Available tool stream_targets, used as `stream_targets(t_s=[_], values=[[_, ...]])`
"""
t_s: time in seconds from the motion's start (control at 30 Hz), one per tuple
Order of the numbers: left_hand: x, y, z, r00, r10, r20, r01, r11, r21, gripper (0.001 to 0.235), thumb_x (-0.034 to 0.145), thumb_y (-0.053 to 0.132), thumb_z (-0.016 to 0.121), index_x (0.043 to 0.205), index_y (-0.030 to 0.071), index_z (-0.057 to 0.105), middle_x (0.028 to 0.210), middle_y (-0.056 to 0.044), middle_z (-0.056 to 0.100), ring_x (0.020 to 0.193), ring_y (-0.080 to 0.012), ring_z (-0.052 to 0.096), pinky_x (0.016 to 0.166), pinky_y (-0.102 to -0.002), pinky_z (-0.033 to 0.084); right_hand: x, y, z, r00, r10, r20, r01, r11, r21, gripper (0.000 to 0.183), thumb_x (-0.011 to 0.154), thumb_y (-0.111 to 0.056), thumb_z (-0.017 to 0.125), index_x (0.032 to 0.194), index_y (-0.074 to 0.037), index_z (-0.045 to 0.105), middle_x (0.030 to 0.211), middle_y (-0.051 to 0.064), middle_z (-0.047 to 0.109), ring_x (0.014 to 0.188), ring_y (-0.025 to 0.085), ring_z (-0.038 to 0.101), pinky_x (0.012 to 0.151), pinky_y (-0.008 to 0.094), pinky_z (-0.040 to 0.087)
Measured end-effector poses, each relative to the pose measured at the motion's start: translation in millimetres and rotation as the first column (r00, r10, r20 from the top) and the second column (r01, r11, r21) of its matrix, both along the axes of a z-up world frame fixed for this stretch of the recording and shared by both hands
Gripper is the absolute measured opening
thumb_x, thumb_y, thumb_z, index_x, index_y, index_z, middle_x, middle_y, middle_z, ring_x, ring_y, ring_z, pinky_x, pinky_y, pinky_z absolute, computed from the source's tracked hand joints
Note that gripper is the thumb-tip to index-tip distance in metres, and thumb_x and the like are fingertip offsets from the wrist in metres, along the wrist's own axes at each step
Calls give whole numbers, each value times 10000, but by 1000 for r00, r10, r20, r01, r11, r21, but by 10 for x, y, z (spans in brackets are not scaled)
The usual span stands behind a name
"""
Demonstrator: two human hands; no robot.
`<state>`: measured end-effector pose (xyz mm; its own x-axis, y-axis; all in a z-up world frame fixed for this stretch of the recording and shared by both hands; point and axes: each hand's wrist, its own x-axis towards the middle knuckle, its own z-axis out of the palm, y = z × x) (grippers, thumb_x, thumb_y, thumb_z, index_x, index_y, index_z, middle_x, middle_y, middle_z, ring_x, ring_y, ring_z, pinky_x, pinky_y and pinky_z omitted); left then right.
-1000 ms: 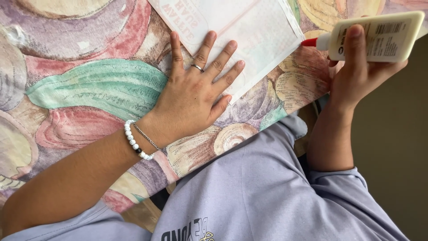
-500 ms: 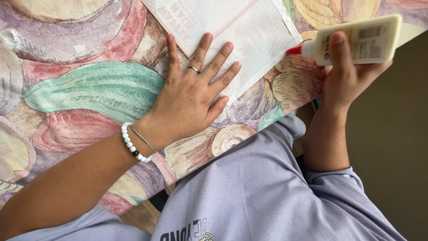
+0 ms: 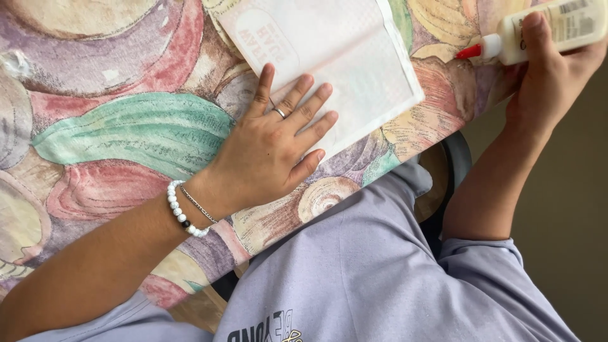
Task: Applying glue to paper templates and folding them to assemble bags
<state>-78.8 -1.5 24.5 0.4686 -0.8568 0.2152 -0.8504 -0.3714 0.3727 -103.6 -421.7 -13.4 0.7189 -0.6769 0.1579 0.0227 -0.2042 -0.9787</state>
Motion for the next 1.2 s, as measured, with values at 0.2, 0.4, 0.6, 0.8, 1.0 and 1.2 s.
stream_targets(t_s=[0.2,0.4,0.6,0.8,1.0,1.2], values=[[-66,-27,9,995,-85,46,85,996,11,506,1072,364,487,1433,39,630,1562,-181,551,1486,-369,458,1268,-623,90,-72,330,153,997,-66,31,63,564,-824,654,1122,-308,931,1483,-40,456,1433,247,581,1357,390,558,1137,511,487],[-62,-23,-5,985,-133,113,129,991,42,491,1078,379,475,1428,68,625,1554,-181,550,1467,-342,483,1275,-597,125,130,1214,386,842,495,-215,-462,454,-761,345,1144,-153,633,1367,97,553,1488,262,430,1411,466,386,1146,648,368],[-53,-9,-8,975,-139,172,128,989,74,481,1066,380,476,1431,97,610,1559,-173,536,1457,-329,484,1275,-593,135,356,1360,580,700,568,-433,-705,453,-546,498,1026,-297,801,1300,82,629,1499,259,443,1400,425,444,1076,546,434],[-88,-14,-22,957,-153,247,126,984,124,487,1058,364,465,1442,90,583,1564,-183,512,1463,-340,464,1281,-555,177,387,1264,577,672,703,-233,-740,635,-222,475,853,20,890,1138,-78,524,1348,121,524,1393,267,557,1187,364,469],[-33,57,359,934,-77,349,204,917,-344,269,1078,285,608,1045,62,754,1092,-136,765,1007,-291,743,1004,-446,508,362,1173,608,581,771,-262,-811,519,-271,528,884,171,689,1369,0,564,1030,146,642,1139,281,619,1061,384,485],[204,189,686,963,228,-145,-265,684,-680,364,1092,270,452,934,21,665,881,-99,702,814,-251,709,701,-341,567,227,1296,804,519,848,-111,-822,459,-337,128,1028,-57,661,997,66,685,1160,269,685,1148,387,714,1027,445,592]])
